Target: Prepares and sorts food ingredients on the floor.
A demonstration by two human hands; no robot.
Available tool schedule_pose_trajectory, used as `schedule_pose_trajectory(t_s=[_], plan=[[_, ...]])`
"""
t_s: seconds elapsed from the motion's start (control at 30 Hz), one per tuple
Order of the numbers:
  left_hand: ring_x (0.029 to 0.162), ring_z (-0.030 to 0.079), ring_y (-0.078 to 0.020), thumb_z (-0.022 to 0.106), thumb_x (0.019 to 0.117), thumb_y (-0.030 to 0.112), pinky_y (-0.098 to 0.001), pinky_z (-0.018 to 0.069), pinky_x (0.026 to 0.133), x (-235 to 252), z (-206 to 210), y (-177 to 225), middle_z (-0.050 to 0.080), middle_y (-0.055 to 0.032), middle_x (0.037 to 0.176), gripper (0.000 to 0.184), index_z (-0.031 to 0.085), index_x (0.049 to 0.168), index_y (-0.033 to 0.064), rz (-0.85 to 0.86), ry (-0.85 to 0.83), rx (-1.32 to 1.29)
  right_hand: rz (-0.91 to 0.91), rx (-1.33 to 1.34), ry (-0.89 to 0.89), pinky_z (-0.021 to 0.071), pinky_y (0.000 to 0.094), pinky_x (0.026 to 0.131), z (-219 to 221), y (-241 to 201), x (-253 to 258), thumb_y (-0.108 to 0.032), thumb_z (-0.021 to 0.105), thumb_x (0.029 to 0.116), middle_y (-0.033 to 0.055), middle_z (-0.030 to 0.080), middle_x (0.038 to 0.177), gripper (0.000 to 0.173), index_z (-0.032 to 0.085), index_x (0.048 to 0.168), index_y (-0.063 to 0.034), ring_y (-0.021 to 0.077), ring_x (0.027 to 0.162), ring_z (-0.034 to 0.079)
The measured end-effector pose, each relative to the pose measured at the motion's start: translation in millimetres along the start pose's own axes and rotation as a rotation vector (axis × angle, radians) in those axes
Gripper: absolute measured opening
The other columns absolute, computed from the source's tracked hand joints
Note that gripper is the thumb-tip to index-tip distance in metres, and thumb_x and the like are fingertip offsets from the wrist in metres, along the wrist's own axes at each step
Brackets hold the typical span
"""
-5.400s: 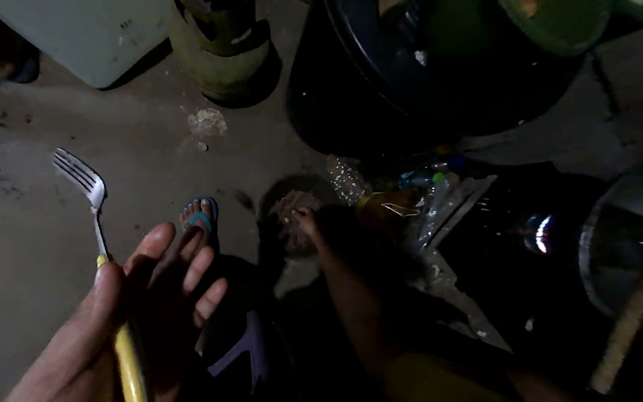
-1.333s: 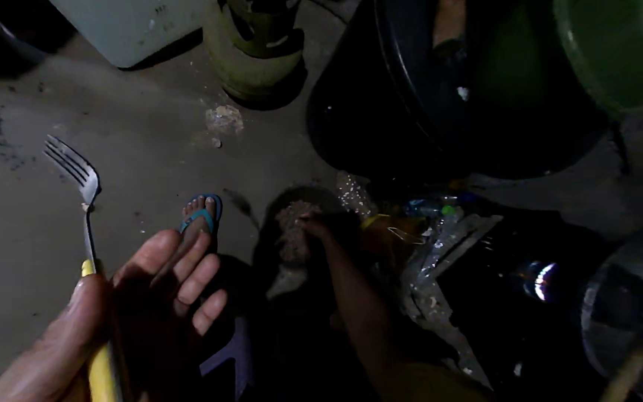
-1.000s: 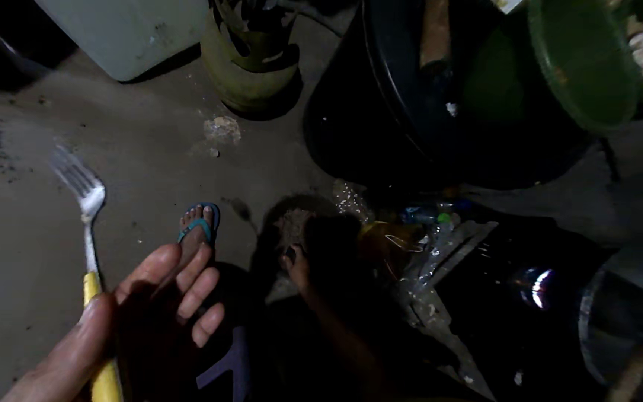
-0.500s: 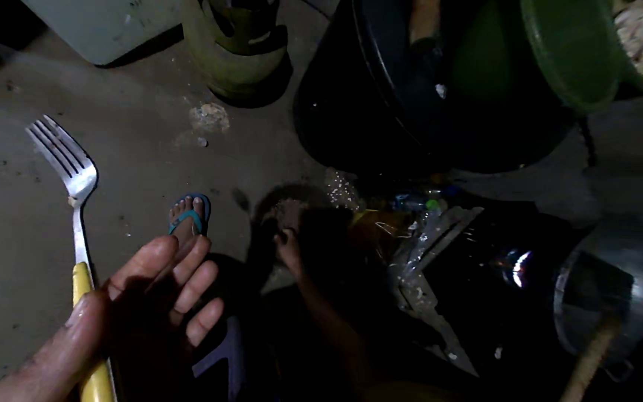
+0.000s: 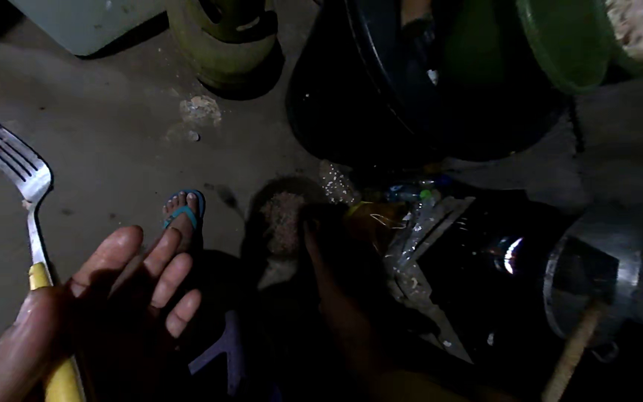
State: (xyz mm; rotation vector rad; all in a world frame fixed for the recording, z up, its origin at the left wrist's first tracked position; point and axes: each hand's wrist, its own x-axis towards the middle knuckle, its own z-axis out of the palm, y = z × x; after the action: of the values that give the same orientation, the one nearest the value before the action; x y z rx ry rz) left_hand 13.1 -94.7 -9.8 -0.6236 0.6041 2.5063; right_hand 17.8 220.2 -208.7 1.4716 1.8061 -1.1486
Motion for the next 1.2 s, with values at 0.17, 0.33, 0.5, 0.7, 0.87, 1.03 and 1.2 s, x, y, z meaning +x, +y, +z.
schedule_pose_trajectory(t_s=[0.17,0.33,0.5,0.7,0.87,1.03,1.2], plan=[[0.131,0.057,-0.0389,0.038,0.1113,0.027,-0.0533,0.0493,0.107,3,-6,-4,0.056,-0.0204,0.146,0.043,0.045,0.153,0.0162,0.064,0.051,0.06,-0.26,-0.602,0.022,0.0502,0.0543,0.105,88,59,75,-0.042,0.045,0.1091,0.0172,0.066,0.136,0.051,0.048,0.153,-0.0157,0.034,0.124,0.064],[0.132,0.057,-0.0381,0.036,0.1118,0.028,-0.0532,0.0494,0.108,3,-1,-1,0.055,-0.0193,0.146,0.044,0.041,0.154,0.0177,0.047,0.051,0.009,-0.46,-0.626,-0.179,0.0413,0.0456,0.117,45,64,95,-0.022,0.056,0.1065,0.0189,0.054,0.15,0.044,0.053,0.147,-0.005,0.0311,0.138,0.053],[0.128,0.06,-0.0367,0.032,0.1122,0.027,-0.0509,0.0518,0.106,2,5,-1,0.059,-0.0184,0.142,0.042,0.043,0.152,0.0179,0.058,0.095,0.093,-0.571,-0.843,-0.209,0.0434,0.0509,0.114,32,122,91,-0.027,0.054,0.1069,0.0259,0.057,0.144,0.045,0.055,0.15,-0.0138,0.0399,0.133,0.057],[0.132,0.057,-0.0365,0.03,0.1127,0.029,-0.0522,0.0497,0.108,0,6,-5,0.055,-0.0175,0.147,0.045,0.039,0.155,0.0168,0.043,0.087,0.116,-0.375,-0.511,-0.083,0.0463,0.0504,0.111,54,55,98,-0.023,0.054,0.1082,0.0233,0.057,0.144,0.045,0.05,0.148,-0.0031,0.0357,0.132,0.058],[0.131,0.058,-0.0352,0.034,0.112,0.029,-0.0531,0.0488,0.109,4,11,-5,0.059,-0.0157,0.143,0.043,0.044,0.152,0.0178,0.029,0.115,0.084,-0.444,-0.988,-0.144,0.0515,0.058,0.102,75,73,60,-0.046,0.045,0.1083,0.0143,0.066,0.135,0.05,0.046,0.155,-0.0288,0.0365,0.122,0.065],[0.131,0.059,-0.0341,0.036,0.1116,0.029,-0.0494,0.0515,0.106,3,12,-5,0.059,-0.0148,0.143,0.042,0.043,0.152,0.0183,0.023,0.115,0.125,-0.298,-0.578,-0.238,0.0434,0.0533,0.112,33,17,120,-0.027,0.059,0.106,0.0235,0.06,0.14,0.044,0.058,0.14,-0.0002,0.0366,0.132,0.057],[0.132,0.057,-0.0338,0.034,0.1119,0.028,-0.05,0.0493,0.108,4,15,-9,0.056,-0.0149,0.147,0.043,0.041,0.153,0.0174,0.005,0.07,0.123,-0.381,-0.45,-0.069,0.046,0.0542,0.11,50,16,98,-0.031,0.057,0.107,0.0225,0.062,0.139,0.045,0.056,0.144,-0.006,0.0371,0.129,0.06]])
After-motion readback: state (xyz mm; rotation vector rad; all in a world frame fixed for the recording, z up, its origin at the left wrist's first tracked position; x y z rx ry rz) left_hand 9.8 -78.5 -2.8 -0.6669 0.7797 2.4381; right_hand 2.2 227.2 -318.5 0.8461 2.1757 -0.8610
